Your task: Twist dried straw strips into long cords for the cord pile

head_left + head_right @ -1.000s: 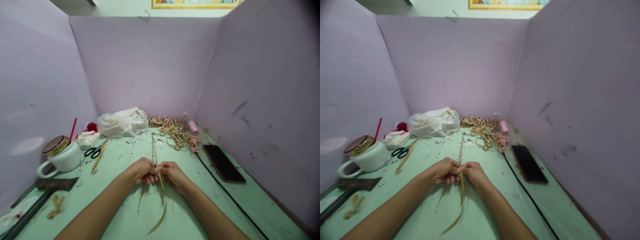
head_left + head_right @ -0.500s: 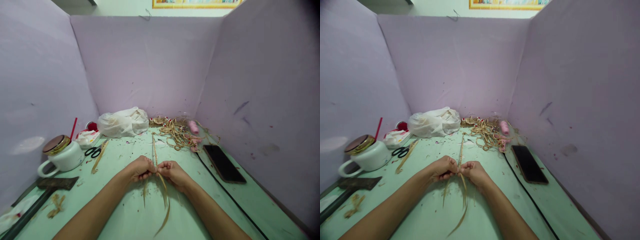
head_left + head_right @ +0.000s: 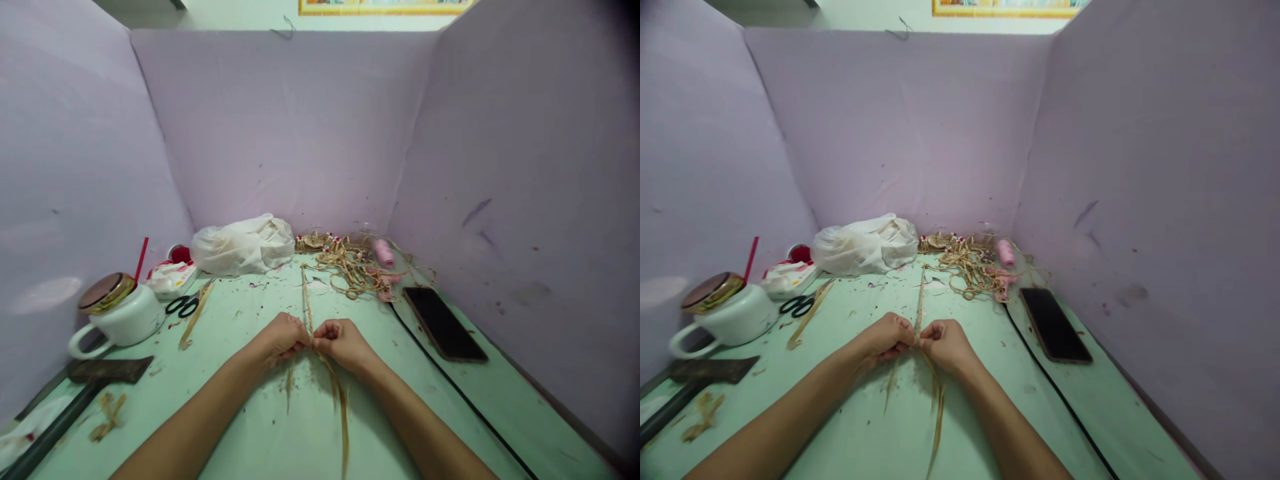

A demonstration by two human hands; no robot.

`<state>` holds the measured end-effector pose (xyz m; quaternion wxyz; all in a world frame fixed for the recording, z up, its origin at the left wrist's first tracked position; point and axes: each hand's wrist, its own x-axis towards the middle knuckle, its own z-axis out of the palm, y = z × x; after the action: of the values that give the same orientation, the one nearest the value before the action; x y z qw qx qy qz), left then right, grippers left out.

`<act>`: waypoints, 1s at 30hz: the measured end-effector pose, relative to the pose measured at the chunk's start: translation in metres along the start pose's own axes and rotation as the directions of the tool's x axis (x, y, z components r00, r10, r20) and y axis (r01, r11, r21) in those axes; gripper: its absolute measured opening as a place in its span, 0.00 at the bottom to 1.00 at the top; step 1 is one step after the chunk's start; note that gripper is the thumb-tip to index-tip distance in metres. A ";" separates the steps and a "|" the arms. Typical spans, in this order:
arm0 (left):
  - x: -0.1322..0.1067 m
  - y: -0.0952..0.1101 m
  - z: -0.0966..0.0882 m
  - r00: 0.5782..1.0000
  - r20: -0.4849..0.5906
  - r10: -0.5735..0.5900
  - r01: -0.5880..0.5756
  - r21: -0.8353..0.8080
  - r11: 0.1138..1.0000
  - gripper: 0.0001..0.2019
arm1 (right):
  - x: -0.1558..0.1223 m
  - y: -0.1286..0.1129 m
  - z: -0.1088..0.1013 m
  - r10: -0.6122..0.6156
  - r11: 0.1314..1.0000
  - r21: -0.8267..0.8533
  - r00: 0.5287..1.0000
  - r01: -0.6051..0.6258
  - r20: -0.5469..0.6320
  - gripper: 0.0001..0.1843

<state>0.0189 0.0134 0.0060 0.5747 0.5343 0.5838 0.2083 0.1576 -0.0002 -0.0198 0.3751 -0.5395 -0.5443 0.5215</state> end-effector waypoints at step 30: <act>-0.013 -0.014 -0.006 0.996 0.010 0.087 -0.084 -0.181 0.980 0.06 | -0.017 -0.024 -0.001 0.264 0.942 0.169 0.950 -0.291 0.166 0.04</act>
<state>0.0048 -0.0004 0.0018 0.6163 0.5065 0.5340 0.2802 0.1561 -0.0134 0.0063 0.3085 -0.5341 -0.4353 0.6558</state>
